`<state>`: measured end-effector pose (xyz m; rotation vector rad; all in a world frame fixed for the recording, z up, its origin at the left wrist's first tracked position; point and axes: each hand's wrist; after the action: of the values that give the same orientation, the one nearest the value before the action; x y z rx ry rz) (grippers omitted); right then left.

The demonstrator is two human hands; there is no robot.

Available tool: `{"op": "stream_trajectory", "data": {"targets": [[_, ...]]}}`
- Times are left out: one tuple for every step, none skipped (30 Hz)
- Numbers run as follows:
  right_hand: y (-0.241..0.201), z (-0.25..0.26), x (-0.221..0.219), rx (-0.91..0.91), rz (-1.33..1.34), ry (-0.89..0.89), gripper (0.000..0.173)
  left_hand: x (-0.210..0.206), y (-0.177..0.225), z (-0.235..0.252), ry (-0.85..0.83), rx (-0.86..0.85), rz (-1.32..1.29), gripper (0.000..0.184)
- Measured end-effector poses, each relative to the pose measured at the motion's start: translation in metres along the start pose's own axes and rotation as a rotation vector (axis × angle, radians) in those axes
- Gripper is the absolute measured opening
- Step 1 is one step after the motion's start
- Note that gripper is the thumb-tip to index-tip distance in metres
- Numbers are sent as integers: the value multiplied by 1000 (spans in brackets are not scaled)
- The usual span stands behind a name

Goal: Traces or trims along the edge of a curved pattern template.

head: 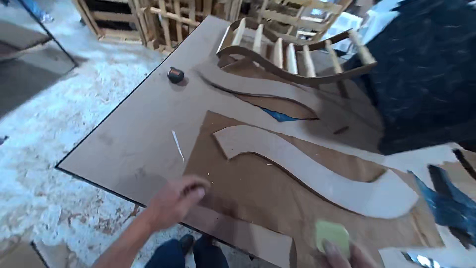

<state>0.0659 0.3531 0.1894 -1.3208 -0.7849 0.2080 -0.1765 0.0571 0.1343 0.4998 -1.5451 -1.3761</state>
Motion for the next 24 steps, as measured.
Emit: {"op": "stream_trajectory", "data": {"targets": [[-15,25,-32,73,-36,-45,23,4,-8,25,120,-48,126,29],[-27,48,-64,148,-49,-77,36,9,-17,51,202,-112,225,27],[-38,66,-96,209,-74,-90,49,13,-25,76,238,-173,300,26],[-42,81,-126,276,-104,-81,56,16,-34,99,242,-234,368,26],[-43,95,-152,345,-133,-69,54,17,-44,121,235,-293,428,27],[-42,106,-175,414,-163,-63,47,17,-54,141,210,-332,481,29],[-40,116,-196,488,-198,-55,40,18,-65,158,174,-370,524,34],[-38,124,-214,552,-233,-50,36,19,-75,170,132,-404,559,40],[-37,129,-229,595,-260,-50,35,19,-84,177,86,-425,592,46],[-35,132,-241,623,-266,-53,36,20,-90,179,50,-441,628,50],[-33,135,-252,653,-264,-56,37,21,-92,179,20,-446,666,54],[-31,136,-261,689,-262,-52,37,22,-92,178,-5,-437,694,58],[-28,137,-268,718,-260,-47,37,23,-90,177,-28,-413,709,62],[-26,137,-274,746,-260,-39,37,25,-87,176,-43,-389,708,66],[-22,138,-279,774,-268,-28,36,26,-86,176,-49,-371,707,67],[-19,139,-282,803,-273,-18,36,27,-86,176,-44,-364,703,68],[-17,139,-285,828,-283,-8,35,27,-87,176,-37,-363,696,68],[-15,139,-286,849,-294,-2,34,27,-87,175,-29,-362,688,68],[-15,140,-288,868,-306,4,34,27,-88,175,-21,-364,674,69],[-15,141,-290,882,-318,7,34,28,-88,175,-20,-361,669,69],[-15,141,-290,890,-327,5,34,28,-88,175,-24,-356,669,69],[-16,141,-291,897,-330,1,34,29,-88,175,-31,-351,676,69],[-16,141,-291,901,-329,-8,34,29,-88,175,-38,-349,675,69],[-17,140,-290,903,-331,-15,34,29,-89,175,-43,-347,674,70]]}}
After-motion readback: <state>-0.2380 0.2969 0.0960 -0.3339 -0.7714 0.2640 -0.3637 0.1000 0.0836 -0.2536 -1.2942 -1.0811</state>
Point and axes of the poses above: each hand's wrist, its own z-axis towards the middle knuckle, its own x-axis out of the back of the hand, y = z × x, and after that the axes turned 14 degrees about y, right-handed
